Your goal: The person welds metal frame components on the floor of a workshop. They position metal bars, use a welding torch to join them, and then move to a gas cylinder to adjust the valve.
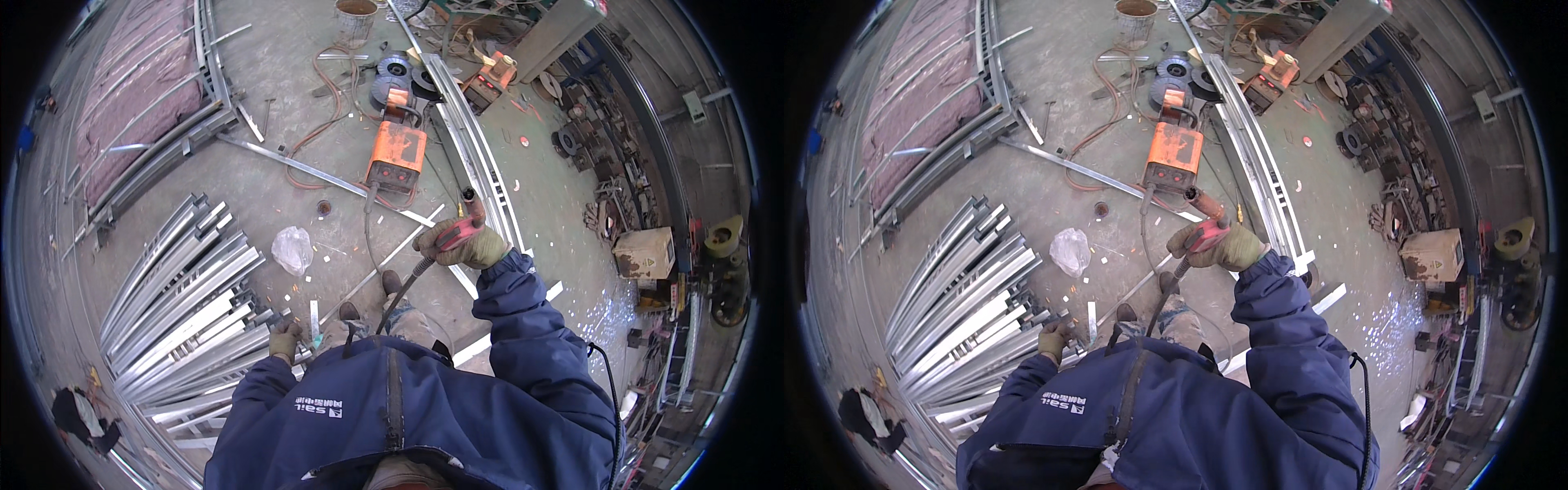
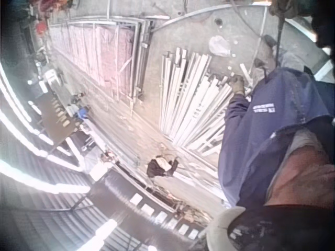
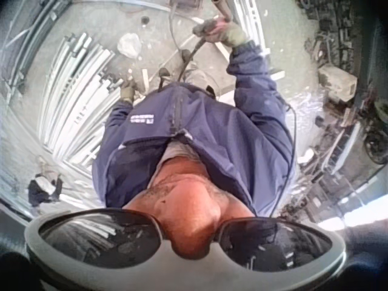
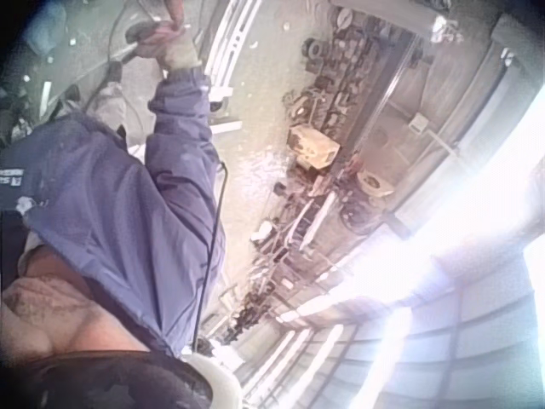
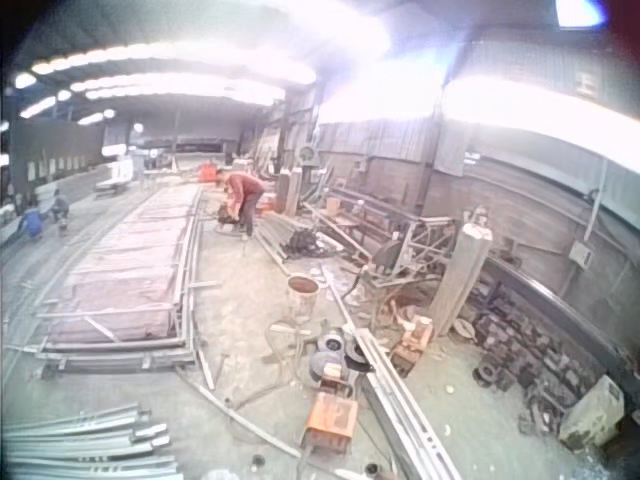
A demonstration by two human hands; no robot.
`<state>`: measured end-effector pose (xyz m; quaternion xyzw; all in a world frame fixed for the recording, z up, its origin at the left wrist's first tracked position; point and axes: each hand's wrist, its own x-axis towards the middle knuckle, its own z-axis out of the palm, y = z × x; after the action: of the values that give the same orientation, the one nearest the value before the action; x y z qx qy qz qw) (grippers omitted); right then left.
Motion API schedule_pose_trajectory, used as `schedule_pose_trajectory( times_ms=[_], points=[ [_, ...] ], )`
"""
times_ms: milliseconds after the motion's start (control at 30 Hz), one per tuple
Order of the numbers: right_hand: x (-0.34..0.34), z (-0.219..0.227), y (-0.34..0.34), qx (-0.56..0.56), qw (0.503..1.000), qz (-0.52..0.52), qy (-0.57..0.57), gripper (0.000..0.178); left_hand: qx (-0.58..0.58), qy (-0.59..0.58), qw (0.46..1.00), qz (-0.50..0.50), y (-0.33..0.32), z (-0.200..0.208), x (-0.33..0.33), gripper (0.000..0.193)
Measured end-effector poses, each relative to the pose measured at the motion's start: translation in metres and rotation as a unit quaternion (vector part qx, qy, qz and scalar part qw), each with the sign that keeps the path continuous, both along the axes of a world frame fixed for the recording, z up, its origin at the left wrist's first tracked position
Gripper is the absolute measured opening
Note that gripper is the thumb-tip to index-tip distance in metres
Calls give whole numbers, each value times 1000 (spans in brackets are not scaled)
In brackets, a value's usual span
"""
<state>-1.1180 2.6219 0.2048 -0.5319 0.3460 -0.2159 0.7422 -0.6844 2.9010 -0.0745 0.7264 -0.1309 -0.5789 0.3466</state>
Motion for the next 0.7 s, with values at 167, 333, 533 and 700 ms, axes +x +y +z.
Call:
schedule_pose_trajectory(
  times_ms=[167, 333, 533, 700],
  points=[
    [-13, 14, 1, -69, 986, -147, 23, 35, -47, -83, 990, -103, -12, -26, 8, 11],
    [-101, 9, -57, -10, 872, -473, -124, 53, -15, -58, 990, -125, -51, 3, -7, 12],
    [-152, -57, -28, -8, 790, -596, -146, 53, -40, -94, 979, -176, -83, 11, -2, 18],
    [-131, -149, 49, 131, 720, -660, -172, 46, -52, -123, 961, -242, -82, -14, -20, 22]
  ],
)
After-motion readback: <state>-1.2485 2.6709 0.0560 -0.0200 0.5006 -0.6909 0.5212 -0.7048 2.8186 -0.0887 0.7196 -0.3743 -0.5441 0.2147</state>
